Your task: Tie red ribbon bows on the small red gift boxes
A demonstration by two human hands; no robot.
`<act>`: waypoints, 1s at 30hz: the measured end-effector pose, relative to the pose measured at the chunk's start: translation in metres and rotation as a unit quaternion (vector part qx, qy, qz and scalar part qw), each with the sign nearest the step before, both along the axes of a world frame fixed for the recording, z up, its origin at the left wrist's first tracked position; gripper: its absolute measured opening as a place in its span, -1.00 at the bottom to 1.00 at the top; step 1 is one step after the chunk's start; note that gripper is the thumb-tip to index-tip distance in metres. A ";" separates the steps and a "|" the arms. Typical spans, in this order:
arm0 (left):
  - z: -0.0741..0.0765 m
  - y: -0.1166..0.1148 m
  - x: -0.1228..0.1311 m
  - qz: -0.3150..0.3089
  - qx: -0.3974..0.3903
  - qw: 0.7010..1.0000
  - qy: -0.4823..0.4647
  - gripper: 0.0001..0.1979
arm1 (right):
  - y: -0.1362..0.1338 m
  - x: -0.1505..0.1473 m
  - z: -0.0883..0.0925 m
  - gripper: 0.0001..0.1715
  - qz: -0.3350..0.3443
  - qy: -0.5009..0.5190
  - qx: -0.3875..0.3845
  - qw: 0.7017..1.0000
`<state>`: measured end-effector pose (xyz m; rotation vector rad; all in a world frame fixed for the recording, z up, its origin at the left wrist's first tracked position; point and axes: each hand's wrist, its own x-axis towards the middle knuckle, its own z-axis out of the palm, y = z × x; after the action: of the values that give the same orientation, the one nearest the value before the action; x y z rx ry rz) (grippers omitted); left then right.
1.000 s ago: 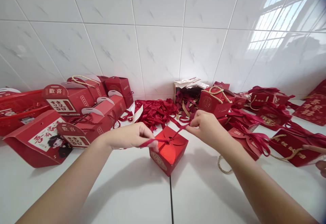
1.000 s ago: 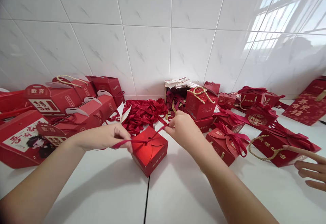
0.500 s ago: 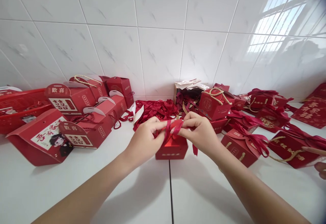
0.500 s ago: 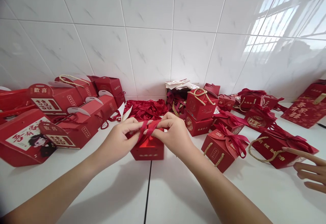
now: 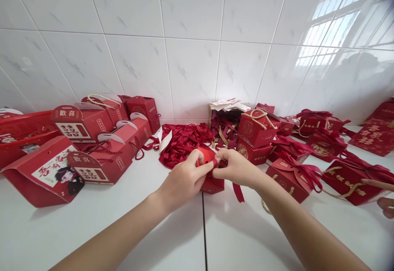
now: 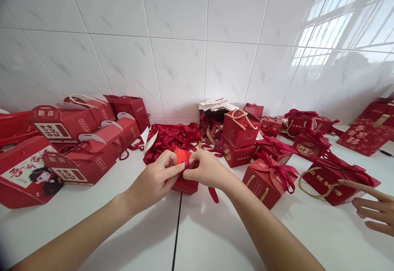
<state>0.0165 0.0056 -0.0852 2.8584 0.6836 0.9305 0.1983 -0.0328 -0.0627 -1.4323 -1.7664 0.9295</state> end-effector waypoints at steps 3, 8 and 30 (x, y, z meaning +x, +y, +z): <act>0.006 0.006 -0.004 -0.076 -0.068 0.995 0.009 -0.64 | 0.001 0.004 0.000 -0.81 0.027 -0.026 -0.004 0.999; 0.009 0.015 -0.005 -0.097 -0.177 0.979 -0.038 -0.73 | 0.001 0.001 0.000 -0.93 0.042 -0.058 0.002 0.997; 0.032 0.037 -0.031 0.008 -0.225 0.972 0.070 -0.63 | -0.003 0.029 0.007 -0.83 -0.024 -0.205 -0.012 0.978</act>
<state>-0.0143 0.0422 -0.0528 2.5267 0.8103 0.4943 0.2274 -0.0353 -0.0554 -1.7707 -2.0042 0.6625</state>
